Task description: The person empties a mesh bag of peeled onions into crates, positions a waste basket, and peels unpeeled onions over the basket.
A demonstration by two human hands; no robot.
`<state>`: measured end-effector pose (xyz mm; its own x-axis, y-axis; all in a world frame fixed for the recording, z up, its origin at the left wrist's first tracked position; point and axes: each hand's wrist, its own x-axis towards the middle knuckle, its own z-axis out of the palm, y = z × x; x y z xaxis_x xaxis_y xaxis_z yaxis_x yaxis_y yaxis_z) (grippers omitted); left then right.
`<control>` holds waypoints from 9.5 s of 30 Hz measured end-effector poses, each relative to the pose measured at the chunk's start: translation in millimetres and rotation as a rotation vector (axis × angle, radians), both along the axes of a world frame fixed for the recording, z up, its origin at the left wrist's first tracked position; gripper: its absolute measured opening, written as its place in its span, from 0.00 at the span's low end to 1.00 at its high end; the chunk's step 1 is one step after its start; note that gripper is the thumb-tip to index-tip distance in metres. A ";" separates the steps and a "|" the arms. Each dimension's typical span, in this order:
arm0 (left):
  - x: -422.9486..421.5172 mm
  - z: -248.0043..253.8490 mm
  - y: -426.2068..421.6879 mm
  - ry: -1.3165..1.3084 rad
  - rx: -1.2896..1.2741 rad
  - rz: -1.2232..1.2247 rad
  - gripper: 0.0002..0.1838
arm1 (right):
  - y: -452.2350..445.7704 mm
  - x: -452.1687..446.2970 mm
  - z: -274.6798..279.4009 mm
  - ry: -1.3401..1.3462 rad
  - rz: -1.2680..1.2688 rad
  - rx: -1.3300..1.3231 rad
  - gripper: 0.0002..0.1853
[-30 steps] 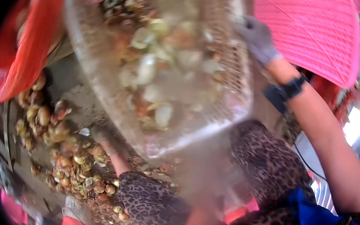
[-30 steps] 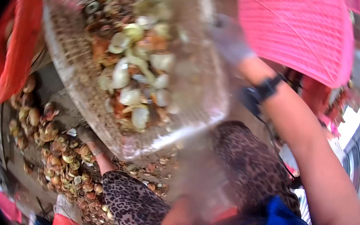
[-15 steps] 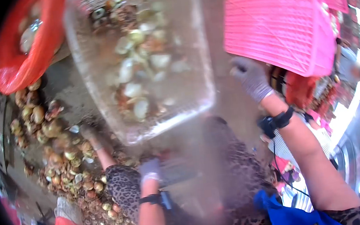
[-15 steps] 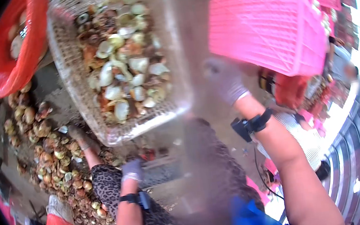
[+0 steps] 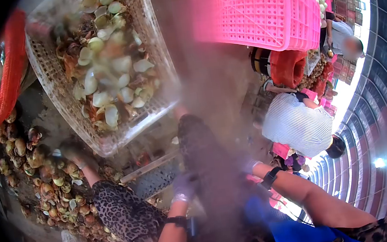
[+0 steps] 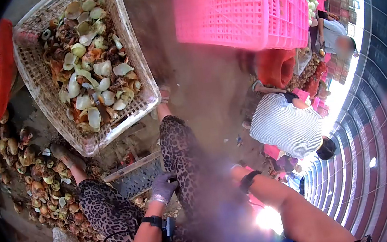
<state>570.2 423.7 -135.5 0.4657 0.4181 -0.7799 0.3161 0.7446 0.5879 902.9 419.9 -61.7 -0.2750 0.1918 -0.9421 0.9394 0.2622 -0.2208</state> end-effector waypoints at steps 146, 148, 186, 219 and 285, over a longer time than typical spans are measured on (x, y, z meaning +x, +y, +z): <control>-360.0 29.2 207.6 -0.316 0.864 0.488 0.22 | 254.0 -335.0 27.1 1.118 -0.946 0.261 0.14; -302.5 68.8 197.2 -0.532 0.818 0.569 0.26 | 243.6 -349.0 -23.4 1.332 -0.987 -0.259 0.24; -169.5 48.0 222.1 -0.407 0.861 0.915 0.42 | 247.4 -298.3 -79.9 1.260 -0.182 1.056 0.14; -178.2 2.4 195.0 -0.447 0.633 0.804 0.44 | 239.3 -312.9 -102.3 0.885 0.013 1.025 0.13; -156.3 -18.5 203.4 -0.440 0.395 0.585 0.37 | 269.4 -279.1 -169.7 0.772 -0.119 1.334 0.14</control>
<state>413.8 627.1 -154.0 0.3158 0.8924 -0.3222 -0.3778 0.4298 0.8201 623.9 689.2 -231.4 -0.5204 0.8050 0.2848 0.7401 0.5916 -0.3199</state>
